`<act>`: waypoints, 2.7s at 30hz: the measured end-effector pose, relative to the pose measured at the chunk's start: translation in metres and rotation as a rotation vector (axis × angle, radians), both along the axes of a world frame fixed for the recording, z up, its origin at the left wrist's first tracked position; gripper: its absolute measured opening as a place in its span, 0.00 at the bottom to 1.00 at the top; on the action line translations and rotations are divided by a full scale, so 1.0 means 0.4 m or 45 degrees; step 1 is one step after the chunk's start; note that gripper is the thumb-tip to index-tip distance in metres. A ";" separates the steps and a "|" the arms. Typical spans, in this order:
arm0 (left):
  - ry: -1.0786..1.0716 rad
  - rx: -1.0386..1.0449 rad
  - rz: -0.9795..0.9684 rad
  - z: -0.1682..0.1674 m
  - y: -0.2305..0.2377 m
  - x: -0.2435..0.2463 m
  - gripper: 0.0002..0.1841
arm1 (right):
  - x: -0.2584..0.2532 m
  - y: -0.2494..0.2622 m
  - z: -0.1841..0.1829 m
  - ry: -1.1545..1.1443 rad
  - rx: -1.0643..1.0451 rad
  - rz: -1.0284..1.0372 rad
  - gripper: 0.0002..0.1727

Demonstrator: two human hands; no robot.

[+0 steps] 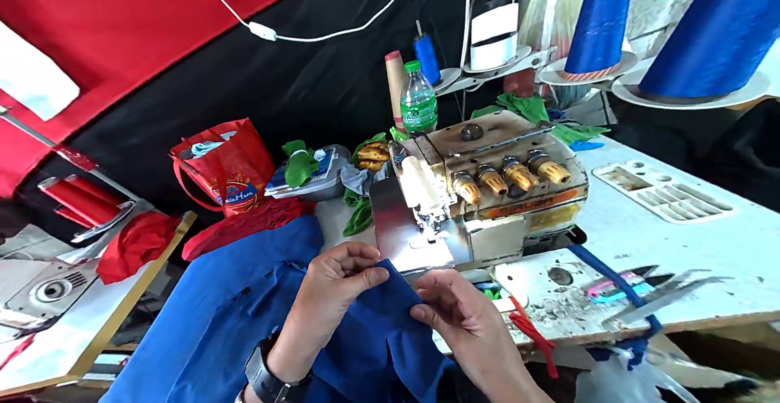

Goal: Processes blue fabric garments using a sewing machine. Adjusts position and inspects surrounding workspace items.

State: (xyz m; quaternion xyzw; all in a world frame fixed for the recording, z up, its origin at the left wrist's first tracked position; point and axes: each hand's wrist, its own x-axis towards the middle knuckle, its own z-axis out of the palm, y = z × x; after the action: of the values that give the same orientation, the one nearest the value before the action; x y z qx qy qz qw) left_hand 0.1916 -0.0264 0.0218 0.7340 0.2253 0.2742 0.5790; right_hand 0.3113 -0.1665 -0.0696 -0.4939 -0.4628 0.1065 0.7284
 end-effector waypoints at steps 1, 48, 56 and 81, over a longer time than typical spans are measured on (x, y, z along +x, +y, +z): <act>-0.001 -0.020 0.005 0.001 -0.001 0.002 0.12 | -0.001 0.000 0.001 -0.008 0.010 -0.003 0.11; -0.081 1.388 0.373 -0.174 -0.010 0.200 0.11 | 0.090 -0.035 -0.005 -0.361 -0.619 -0.274 0.25; 0.195 1.374 0.153 -0.194 -0.114 0.131 0.15 | 0.089 -0.068 0.029 -0.220 -0.695 -0.073 0.24; -0.002 1.394 0.211 -0.204 -0.038 0.177 0.16 | 0.145 -0.030 -0.042 0.326 -0.273 0.000 0.22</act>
State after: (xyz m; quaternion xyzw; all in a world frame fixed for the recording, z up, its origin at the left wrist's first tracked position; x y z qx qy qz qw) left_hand 0.2626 -0.0416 -0.0599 0.9075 0.1063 0.3964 0.0895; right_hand 0.3693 -0.1786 -0.0866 -0.5511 -0.3522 0.2174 0.7246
